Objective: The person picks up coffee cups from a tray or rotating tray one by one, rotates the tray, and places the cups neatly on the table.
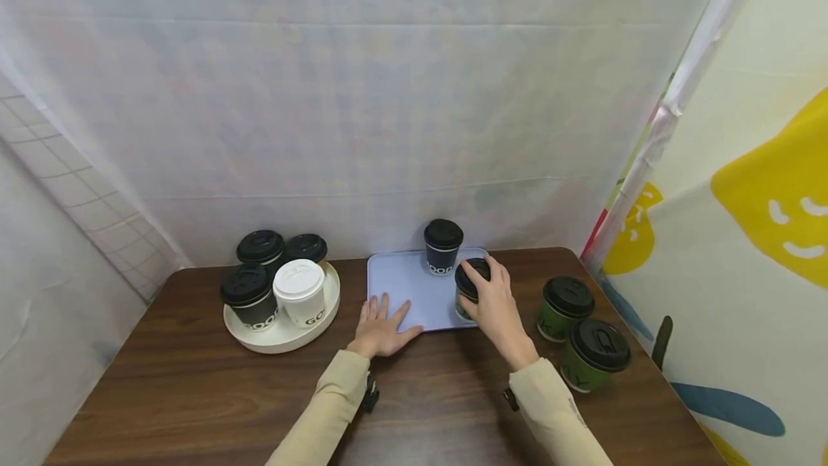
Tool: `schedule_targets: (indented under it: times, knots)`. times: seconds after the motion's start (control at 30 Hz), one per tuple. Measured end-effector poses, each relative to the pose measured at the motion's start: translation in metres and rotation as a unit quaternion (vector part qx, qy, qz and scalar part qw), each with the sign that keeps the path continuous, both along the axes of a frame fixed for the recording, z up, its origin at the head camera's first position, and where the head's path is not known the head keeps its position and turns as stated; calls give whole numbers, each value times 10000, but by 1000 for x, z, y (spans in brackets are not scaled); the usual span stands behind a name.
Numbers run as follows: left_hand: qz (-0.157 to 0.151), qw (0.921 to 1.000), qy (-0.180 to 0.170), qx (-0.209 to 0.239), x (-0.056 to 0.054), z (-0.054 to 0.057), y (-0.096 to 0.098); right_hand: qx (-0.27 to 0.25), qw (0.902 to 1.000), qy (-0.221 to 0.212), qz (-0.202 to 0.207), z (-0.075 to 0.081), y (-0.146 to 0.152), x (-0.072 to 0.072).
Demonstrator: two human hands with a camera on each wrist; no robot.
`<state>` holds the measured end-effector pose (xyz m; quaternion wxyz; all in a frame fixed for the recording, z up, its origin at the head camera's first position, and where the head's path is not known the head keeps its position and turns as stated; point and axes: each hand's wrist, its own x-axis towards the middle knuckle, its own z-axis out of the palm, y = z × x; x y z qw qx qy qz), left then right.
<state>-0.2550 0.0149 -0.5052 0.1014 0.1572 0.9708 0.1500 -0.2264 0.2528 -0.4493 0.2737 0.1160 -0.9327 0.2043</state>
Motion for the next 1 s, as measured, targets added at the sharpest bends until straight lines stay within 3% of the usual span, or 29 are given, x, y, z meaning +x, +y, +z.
schedule_targets:
  times: [0.37,0.67,1.0]
  knots:
    - [24,9999,-75,76,-3,-4,1,-17,9999,-90,-141,4,11,12]
    - [10,9998,-127,165,-2,0,-1,66,9994,50,-341,1,24,28]
    - [13,9996,-174,206,-7,-10,0,37,9987,148,-484,-3,35,47]
